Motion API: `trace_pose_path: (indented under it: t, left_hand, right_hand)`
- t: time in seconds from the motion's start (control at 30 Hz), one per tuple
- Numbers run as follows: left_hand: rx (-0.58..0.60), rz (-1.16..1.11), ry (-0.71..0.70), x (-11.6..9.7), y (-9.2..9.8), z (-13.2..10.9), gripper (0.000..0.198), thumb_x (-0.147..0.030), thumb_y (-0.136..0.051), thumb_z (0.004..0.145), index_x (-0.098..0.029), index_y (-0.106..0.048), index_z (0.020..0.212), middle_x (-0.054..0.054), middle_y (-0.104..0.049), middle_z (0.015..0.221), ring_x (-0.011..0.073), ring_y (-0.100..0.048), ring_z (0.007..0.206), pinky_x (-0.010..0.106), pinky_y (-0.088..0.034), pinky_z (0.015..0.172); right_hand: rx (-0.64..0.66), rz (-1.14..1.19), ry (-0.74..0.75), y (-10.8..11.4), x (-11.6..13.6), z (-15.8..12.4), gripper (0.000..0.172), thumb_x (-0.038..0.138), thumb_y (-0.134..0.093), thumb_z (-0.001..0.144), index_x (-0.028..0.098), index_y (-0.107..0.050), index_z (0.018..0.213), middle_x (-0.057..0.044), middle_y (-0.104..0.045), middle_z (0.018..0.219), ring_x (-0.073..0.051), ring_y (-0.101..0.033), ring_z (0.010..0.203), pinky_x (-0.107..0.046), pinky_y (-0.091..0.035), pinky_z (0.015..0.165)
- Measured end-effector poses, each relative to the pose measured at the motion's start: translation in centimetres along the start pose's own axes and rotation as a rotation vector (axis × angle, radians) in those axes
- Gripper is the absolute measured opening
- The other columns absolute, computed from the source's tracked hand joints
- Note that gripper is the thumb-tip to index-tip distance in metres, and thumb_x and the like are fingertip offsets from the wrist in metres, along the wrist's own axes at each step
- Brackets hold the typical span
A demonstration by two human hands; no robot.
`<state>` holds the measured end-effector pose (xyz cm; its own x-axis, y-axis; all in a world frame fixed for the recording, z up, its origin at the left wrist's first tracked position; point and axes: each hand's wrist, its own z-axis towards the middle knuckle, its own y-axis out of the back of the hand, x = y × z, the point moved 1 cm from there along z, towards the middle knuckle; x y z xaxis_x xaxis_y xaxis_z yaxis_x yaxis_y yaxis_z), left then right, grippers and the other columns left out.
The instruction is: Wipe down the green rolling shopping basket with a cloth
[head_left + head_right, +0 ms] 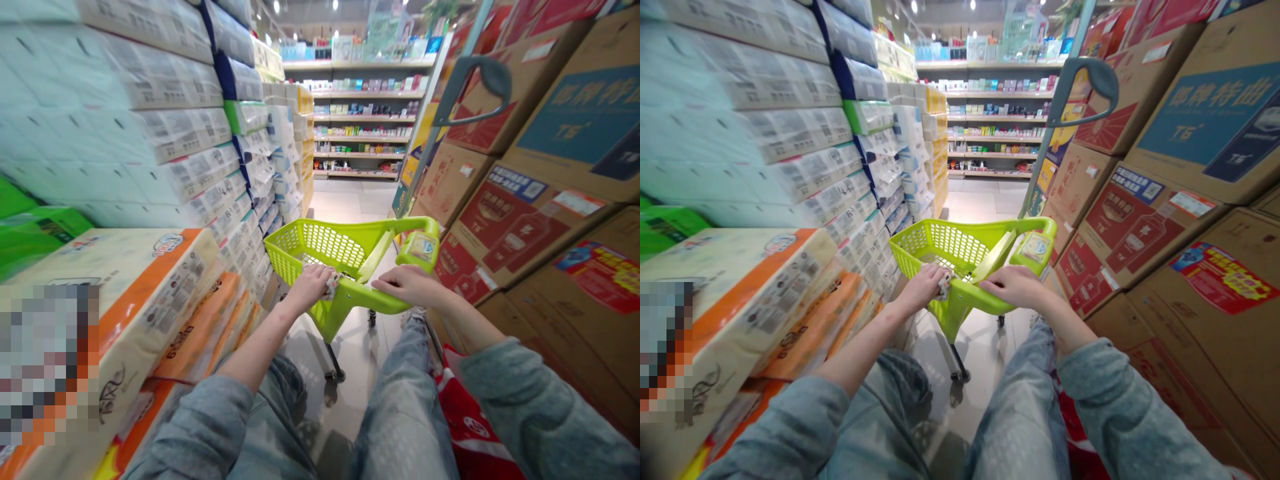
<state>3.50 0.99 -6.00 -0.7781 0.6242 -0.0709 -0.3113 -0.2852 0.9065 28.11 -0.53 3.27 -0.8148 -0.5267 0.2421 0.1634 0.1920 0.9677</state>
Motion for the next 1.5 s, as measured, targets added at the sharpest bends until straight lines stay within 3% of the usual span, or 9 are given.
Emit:
trace_pose_path:
  t: [0.17,0.3,0.63,0.77,0.87,0.97,1.17,1.3,1.5]
  left_hand:
    - [-0.019,-0.032,-0.076,-1.5,0.2,0.1,0.031,-0.017,-0.051,0.086,-0.016,-0.050,0.118,0.010,-0.058,0.116,0.0235,-0.051,0.108,0.039,-0.040,0.097]
    - [-0.001,-0.103,-0.058,-0.8,-0.6,-0.4,0.029,-0.016,-0.050,0.086,-0.018,-0.052,0.115,0.009,-0.059,0.116,0.0230,-0.053,0.108,0.039,-0.041,0.095]
    - [0.088,-0.106,0.166,8.3,-2.0,-3.4,0.032,-0.011,-0.049,0.079,-0.017,-0.054,0.110,0.010,-0.058,0.111,0.0221,-0.054,0.105,0.038,-0.043,0.095]
    - [0.101,-0.174,0.266,9.9,-1.6,-4.2,0.038,-0.008,-0.046,0.074,-0.015,-0.057,0.110,0.012,-0.059,0.112,0.0228,-0.054,0.106,0.039,-0.043,0.095]
    - [0.074,-0.348,0.249,8.3,-1.2,-4.0,0.043,-0.006,-0.040,0.073,-0.015,-0.059,0.111,0.011,-0.060,0.116,0.0219,-0.053,0.111,0.038,-0.040,0.100]
    - [0.040,-0.572,0.203,4.7,-0.5,-2.9,0.041,-0.010,-0.039,0.077,-0.016,-0.059,0.113,0.009,-0.062,0.115,0.0209,-0.054,0.110,0.036,-0.040,0.098]
    - [-0.004,-0.916,0.299,-1.9,1.2,2.4,0.026,-0.026,-0.037,0.089,-0.015,-0.058,0.099,0.002,-0.062,0.076,0.0127,-0.055,0.064,0.024,-0.046,0.065]
    - [-0.018,-0.849,0.368,-4.0,1.1,6.3,0.023,-0.026,-0.037,0.089,-0.016,-0.057,0.087,0.001,-0.060,0.071,0.0131,-0.054,0.064,0.023,-0.045,0.064]
    - [0.274,-0.534,0.397,-5.7,-0.9,8.3,0.026,-0.027,-0.042,0.085,-0.018,-0.065,0.092,0.006,-0.069,0.090,0.0199,-0.062,0.083,0.025,-0.045,0.071]
  right_hand:
    - [0.018,-0.001,0.069,0.1,-1.0,-0.4,0.053,0.052,-0.032,0.090,0.018,-0.061,0.060,0.000,-0.055,0.055,-0.010,-0.044,0.054,-0.024,-0.025,0.055]
    - [-0.002,-0.024,0.091,-0.1,-1.4,-0.8,0.057,0.054,-0.030,0.091,0.018,-0.057,0.056,0.001,-0.050,0.052,-0.009,-0.040,0.051,-0.024,-0.023,0.053]
    - [-0.017,-0.008,0.134,0.3,-1.8,-1.7,0.059,0.052,-0.028,0.091,0.017,-0.053,0.052,0.002,-0.047,0.051,-0.008,-0.037,0.050,-0.025,-0.023,0.055]
    - [0.019,-0.045,0.081,0.8,-1.9,-1.7,0.056,0.051,-0.031,0.090,0.018,-0.055,0.052,0.001,-0.049,0.051,-0.009,-0.039,0.050,-0.025,-0.023,0.054]
    - [0.067,-0.076,0.033,0.9,-2.1,-1.4,0.054,0.053,-0.034,0.088,0.019,-0.059,0.055,0.001,-0.052,0.052,-0.010,-0.041,0.051,-0.025,-0.023,0.053]
    - [0.078,-0.107,-0.005,0.8,-2.4,-1.1,0.054,0.056,-0.035,0.087,0.020,-0.063,0.058,-0.001,-0.055,0.054,-0.011,-0.044,0.051,-0.025,-0.023,0.053]
    - [0.045,-0.141,-0.021,0.6,-2.0,-1.0,0.055,0.053,-0.033,0.090,0.020,-0.066,0.061,-0.002,-0.060,0.058,-0.011,-0.047,0.054,-0.025,-0.024,0.052]
    - [0.015,-0.105,-0.041,0.6,-1.7,-1.2,0.050,0.050,-0.036,0.090,0.021,-0.068,0.064,-0.003,-0.064,0.062,-0.012,-0.053,0.058,-0.024,-0.025,0.053]
    - [-0.260,0.054,-0.024,0.3,-2.3,-1.4,0.041,0.041,-0.037,0.092,0.020,-0.069,0.077,-0.004,-0.069,0.073,-0.016,-0.059,0.070,-0.026,-0.037,0.067]
